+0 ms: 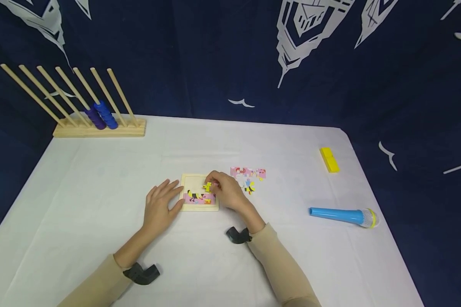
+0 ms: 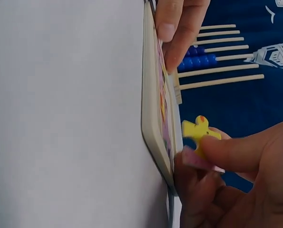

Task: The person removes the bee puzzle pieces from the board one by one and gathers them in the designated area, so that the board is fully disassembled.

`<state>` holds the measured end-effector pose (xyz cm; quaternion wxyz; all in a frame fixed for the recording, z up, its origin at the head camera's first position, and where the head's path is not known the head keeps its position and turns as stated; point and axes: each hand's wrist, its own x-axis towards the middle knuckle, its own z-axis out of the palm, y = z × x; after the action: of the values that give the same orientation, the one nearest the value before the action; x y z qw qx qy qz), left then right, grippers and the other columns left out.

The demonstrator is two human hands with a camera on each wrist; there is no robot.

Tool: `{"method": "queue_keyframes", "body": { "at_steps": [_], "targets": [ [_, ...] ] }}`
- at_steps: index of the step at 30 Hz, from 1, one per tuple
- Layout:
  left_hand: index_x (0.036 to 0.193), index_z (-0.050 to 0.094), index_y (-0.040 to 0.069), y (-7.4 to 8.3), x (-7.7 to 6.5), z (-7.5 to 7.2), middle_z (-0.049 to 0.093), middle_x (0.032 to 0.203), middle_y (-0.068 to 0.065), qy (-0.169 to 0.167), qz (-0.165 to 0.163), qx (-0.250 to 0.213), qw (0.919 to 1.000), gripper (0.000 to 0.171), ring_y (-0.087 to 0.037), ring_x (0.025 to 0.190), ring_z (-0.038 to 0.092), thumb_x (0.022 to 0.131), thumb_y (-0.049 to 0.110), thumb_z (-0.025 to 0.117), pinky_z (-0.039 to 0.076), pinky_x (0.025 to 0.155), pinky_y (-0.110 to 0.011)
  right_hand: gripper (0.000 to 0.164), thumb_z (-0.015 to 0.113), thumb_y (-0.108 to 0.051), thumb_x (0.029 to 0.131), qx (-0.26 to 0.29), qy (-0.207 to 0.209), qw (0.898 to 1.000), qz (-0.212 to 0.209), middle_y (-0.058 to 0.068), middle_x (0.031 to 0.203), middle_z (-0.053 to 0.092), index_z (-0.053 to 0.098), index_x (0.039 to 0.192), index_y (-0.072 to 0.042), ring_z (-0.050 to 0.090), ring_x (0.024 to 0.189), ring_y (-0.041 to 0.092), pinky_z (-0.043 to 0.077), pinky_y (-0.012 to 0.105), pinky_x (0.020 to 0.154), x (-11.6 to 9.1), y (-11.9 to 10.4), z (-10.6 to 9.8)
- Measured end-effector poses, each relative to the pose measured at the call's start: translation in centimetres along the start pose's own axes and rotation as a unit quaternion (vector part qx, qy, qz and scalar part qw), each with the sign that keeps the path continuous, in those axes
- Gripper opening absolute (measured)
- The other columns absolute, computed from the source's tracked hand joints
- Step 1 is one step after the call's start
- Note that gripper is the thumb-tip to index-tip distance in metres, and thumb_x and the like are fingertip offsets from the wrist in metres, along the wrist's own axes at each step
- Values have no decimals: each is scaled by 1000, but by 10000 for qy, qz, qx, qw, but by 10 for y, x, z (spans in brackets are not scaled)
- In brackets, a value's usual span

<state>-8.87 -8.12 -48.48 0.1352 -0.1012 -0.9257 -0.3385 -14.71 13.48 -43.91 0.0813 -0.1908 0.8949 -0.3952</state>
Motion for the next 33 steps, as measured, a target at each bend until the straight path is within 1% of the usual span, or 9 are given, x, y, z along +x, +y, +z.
{"method": "queue_keyframes", "body": {
  "at_steps": [3, 6, 8, 10, 15, 18, 20, 27, 33],
  "targets": [
    [120, 68, 4, -1, -1, 0, 58, 138, -14, 1, -4, 3, 10000, 36, -36, 137, 42, 86, 18, 73, 21, 112, -59, 18, 59, 1, 92, 503, -91, 9984, 256, 6, 88, 60, 65, 107, -8, 51, 77, 18, 43, 26, 70, 1, -1, -7],
    [120, 68, 4, -1, 0, 1, 59, 138, -14, 5, 14, 24, 10000, 36, -36, 137, 42, 87, 18, 72, 21, 112, -59, 20, 57, 0, 94, 1179, -182, 9917, 470, 6, 88, 59, 64, 112, -6, 50, 76, 26, 42, 25, 65, 3, -3, -22],
    [120, 69, 4, -1, 0, 1, 59, 138, -14, 26, 21, 34, 10000, 36, -36, 137, 42, 87, 18, 72, 21, 112, -59, 22, 56, -2, 95, 1552, -146, 9866, 487, 7, 89, 58, 63, 116, -4, 50, 76, 33, 42, 26, 61, 3, -6, -35],
    [119, 69, 4, 0, 1, 1, 59, 138, -14, 38, 15, 21, 10000, 35, -36, 137, 42, 87, 17, 72, 21, 112, -59, 25, 54, -3, 96, 1700, -55, 9845, 417, 10, 88, 56, 61, 120, -2, 50, 75, 37, 41, 26, 58, 3, -9, -51],
    [120, 68, 3, 0, 1, 0, 58, 139, -14, -30, -28, -26, 10000, 35, -37, 138, 41, 87, 17, 71, 20, 113, -58, 29, 51, -4, 98, 1497, 294, 9869, 524, 16, 87, 54, 58, 126, -1, 56, 73, 26, 44, 26, 60, -5, -6, -86],
    [121, 68, 3, 1, 0, 0, 57, 139, -14, -74, -59, -34, 9999, 35, -36, 138, 40, 88, 17, 71, 19, 113, -58, 30, 51, -5, 99, 1398, 404, 9863, 779, 16, 90, 53, 57, 128, -1, 59, 74, 22, 50, 27, 66, -16, 8, -100],
    [121, 68, 4, 1, 0, 0, 57, 139, -14, -70, -51, -46, 10000, 35, -36, 138, 41, 88, 17, 70, 19, 113, -58, 30, 52, -5, 98, 1338, 476, 9853, 948, 15, 89, 52, 58, 128, -1, 59, 75, 24, 51, 26, 66, -24, 20, -107],
    [121, 68, 5, 2, -2, 0, 58, 139, -13, -143, -107, 4, 9998, 35, -35, 138, 41, 88, 17, 71, 20, 113, -57, 27, 56, -3, 96, 950, 643, 9807, 1582, 12, 81, 55, 59, 121, 4, 55, 66, 17, 50, 25, 61, -56, 59, -112],
    [122, 68, 5, 2, -1, -1, 57, 140, -13, -156, -140, -55, 9998, 35, -35, 139, 40, 89, 17, 70, 19, 114, -57, 26, 54, -3, 97, 927, 654, 9772, 1795, 14, 86, 59, 59, 120, 7, 58, 68, 13, 55, 25, 63, -66, 76, -111]
  ]
}}
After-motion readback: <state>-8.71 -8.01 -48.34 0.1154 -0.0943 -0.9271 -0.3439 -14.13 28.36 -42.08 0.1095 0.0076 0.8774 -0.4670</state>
